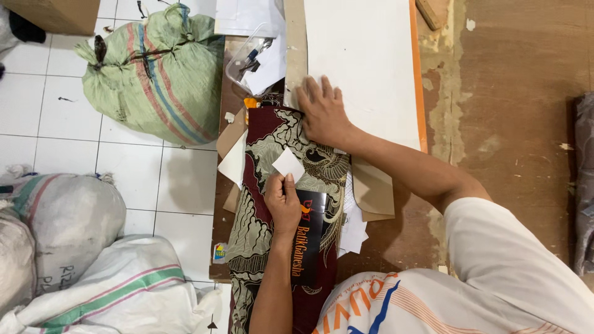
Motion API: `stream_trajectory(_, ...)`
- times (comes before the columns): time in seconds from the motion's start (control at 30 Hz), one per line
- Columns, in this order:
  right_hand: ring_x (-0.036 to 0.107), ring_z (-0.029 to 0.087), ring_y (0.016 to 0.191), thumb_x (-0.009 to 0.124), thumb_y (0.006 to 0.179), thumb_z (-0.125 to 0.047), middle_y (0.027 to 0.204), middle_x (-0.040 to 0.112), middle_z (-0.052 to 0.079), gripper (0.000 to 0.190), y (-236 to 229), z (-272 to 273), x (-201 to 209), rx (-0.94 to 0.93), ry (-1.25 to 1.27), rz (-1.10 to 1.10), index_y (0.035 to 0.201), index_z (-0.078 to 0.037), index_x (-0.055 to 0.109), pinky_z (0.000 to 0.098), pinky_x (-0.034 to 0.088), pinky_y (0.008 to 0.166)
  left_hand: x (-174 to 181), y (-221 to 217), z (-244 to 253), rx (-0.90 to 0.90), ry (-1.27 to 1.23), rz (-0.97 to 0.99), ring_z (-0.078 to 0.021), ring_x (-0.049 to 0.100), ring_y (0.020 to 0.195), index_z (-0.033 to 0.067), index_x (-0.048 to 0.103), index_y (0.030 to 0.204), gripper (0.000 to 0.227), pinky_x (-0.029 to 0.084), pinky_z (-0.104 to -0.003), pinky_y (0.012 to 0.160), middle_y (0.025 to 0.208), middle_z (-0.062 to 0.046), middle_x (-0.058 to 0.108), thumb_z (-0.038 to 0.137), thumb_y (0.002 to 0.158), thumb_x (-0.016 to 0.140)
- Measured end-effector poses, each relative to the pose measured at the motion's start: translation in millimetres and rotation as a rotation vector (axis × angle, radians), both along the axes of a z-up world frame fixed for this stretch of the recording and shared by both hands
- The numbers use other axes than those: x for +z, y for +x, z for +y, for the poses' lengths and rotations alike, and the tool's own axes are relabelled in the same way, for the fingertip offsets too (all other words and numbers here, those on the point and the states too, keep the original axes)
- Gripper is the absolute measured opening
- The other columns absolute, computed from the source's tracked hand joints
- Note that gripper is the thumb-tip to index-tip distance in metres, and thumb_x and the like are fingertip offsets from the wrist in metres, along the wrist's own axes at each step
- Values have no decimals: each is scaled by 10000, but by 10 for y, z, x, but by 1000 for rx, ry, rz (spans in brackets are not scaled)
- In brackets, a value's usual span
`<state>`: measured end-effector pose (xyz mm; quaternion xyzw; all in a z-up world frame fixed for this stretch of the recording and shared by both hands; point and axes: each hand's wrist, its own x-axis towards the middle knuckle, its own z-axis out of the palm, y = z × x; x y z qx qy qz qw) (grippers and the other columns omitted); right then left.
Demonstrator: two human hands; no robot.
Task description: The person folds patterned fabric pieces on a wooden table, aligns edges, and stacks them. They then roll a larger piece of fabric, tie it with a strip, and write on a small paper label with a pen.
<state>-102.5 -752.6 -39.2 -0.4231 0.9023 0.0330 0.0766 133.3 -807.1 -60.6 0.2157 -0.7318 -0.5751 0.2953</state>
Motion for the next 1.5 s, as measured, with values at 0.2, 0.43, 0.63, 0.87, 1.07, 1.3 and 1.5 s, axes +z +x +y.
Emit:
stream_trajectory(0.2,106,520,1488,651,802,-245,1621,175,275,865,65,746,218,117,-126,-92,1546,-69,247,780,162,1109,17,-33,13,-2,-161,12,-246,541,827,3,590,979,152,451,-400,758,894,-88,594,118,1075,564)
stream_trajectory(0.43,162,535,1465,791,730,-306,1614,192,255,1007,171,1171,86,-129,24,-61,1557,-104,255,749,222,1112,-104,-58,32,14,-242,-71,-276,492,775,-5,527,879,263,411,-431,745,806,-111,515,158,1082,562)
stream_trajectory(0.63,648,376,1200,578,900,-49,1399,633,193,505,40,1418,-135,-313,-566,21,1405,-60,579,424,549,969,-82,-65,40,2,-252,-11,-267,503,787,6,544,906,262,421,-424,744,825,-99,529,175,1105,527)
stream_trajectory(0.87,643,233,886,618,1079,-76,987,735,173,202,-247,1903,436,-559,-937,-180,1259,7,658,361,515,801,-23,-62,39,23,-208,-14,-268,503,776,-3,546,905,241,420,-422,733,827,-102,536,156,1086,553)
stream_trajectory(1.07,658,172,1013,613,1078,-63,1095,748,136,219,-233,1987,615,-498,-1024,-174,1284,2,653,338,524,899,-4,-62,40,21,-189,-22,-264,494,761,-4,530,905,235,412,-421,722,828,-105,527,141,1088,554)
stream_trajectory(1.3,656,195,1043,615,1062,-50,1107,741,140,254,-257,2169,448,-525,-1043,-192,1309,-5,646,341,515,927,-25,-65,40,25,-230,11,-276,516,797,-12,555,958,191,422,-428,751,863,-115,554,131,1085,549)
stream_trajectory(1.5,710,326,1019,623,1058,-77,1114,721,224,214,-104,2113,79,-523,-840,-152,1262,-23,658,385,539,887,9,-131,22,70,138,-225,-203,440,741,1,557,931,259,379,-391,682,819,-90,514,187,1113,555)
